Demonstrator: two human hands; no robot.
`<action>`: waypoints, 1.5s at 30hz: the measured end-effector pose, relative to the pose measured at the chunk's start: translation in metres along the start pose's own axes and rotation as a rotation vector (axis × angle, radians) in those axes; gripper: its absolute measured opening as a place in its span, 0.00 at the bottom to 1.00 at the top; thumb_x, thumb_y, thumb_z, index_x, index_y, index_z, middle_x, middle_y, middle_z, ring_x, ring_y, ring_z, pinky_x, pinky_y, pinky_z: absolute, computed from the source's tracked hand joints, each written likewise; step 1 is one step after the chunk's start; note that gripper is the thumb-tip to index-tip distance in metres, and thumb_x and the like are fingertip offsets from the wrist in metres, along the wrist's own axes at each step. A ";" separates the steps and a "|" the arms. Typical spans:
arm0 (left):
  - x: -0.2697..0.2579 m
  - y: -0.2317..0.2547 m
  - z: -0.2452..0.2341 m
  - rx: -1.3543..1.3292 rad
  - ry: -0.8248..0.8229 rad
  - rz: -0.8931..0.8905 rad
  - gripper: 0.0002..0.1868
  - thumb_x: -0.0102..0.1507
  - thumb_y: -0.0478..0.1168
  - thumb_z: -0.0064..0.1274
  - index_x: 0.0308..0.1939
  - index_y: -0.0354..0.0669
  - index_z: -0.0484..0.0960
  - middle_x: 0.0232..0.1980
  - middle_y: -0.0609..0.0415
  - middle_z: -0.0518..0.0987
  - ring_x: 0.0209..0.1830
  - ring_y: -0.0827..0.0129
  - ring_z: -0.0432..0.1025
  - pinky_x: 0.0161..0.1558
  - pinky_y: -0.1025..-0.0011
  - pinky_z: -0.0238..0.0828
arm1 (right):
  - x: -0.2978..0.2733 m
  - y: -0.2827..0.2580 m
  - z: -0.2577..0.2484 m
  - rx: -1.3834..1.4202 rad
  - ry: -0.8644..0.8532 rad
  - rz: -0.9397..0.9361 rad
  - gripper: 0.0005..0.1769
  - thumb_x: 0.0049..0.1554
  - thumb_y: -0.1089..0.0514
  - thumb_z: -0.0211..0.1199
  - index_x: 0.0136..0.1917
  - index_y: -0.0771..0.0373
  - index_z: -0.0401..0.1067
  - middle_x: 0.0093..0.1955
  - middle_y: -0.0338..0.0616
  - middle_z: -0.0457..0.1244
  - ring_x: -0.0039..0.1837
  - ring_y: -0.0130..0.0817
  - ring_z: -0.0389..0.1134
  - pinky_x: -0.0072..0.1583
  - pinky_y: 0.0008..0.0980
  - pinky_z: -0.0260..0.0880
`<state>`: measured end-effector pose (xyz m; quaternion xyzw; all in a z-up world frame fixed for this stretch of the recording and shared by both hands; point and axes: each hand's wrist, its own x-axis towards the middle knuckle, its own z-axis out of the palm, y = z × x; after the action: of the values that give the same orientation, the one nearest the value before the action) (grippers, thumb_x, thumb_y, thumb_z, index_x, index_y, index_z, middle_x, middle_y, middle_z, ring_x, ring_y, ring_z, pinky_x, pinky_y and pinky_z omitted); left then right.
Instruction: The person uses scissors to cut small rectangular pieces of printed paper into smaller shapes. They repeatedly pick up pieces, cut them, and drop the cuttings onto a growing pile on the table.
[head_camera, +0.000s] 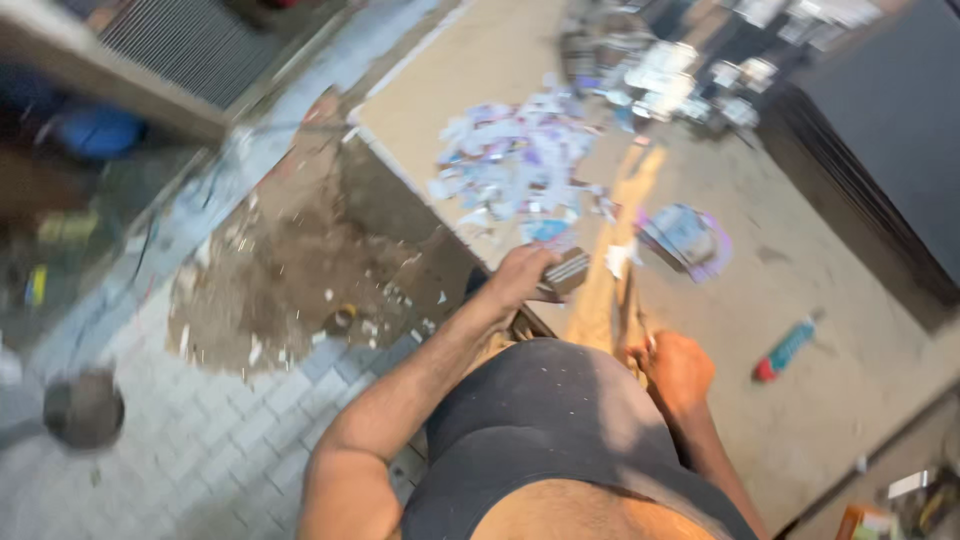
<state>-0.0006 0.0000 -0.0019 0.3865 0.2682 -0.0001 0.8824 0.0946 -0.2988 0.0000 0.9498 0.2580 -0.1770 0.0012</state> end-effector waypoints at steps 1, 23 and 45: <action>0.003 -0.002 0.002 0.061 -0.028 -0.018 0.15 0.67 0.42 0.47 0.44 0.31 0.80 0.40 0.49 0.81 0.36 0.67 0.77 0.39 0.65 0.82 | -0.004 -0.004 0.001 0.036 0.030 -0.019 0.19 0.52 0.41 0.68 0.38 0.60 0.76 0.38 0.52 0.69 0.45 0.52 0.72 0.44 0.51 0.69; 0.084 0.044 0.013 0.884 -0.395 0.056 0.29 0.60 0.43 0.62 0.65 0.46 0.77 0.52 0.53 0.81 0.46 0.71 0.75 0.45 0.72 0.73 | 0.098 -0.065 -0.045 1.381 0.669 0.173 0.25 0.57 0.60 0.66 0.67 0.64 0.71 0.45 0.48 0.70 0.41 0.31 0.72 0.44 0.31 0.74; 0.109 0.031 -0.043 1.126 -1.125 0.886 0.41 0.49 0.57 0.69 0.61 0.40 0.80 0.53 0.39 0.76 0.51 0.48 0.72 0.54 0.56 0.71 | 0.110 -0.236 0.097 0.619 0.707 0.814 0.36 0.45 0.47 0.72 0.64 0.65 0.70 0.59 0.55 0.64 0.62 0.51 0.63 0.57 0.52 0.70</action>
<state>0.0789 0.0733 -0.0561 0.7710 -0.4146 0.0194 0.4830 0.0348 -0.0496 -0.1065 0.9294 -0.2036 0.0961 -0.2924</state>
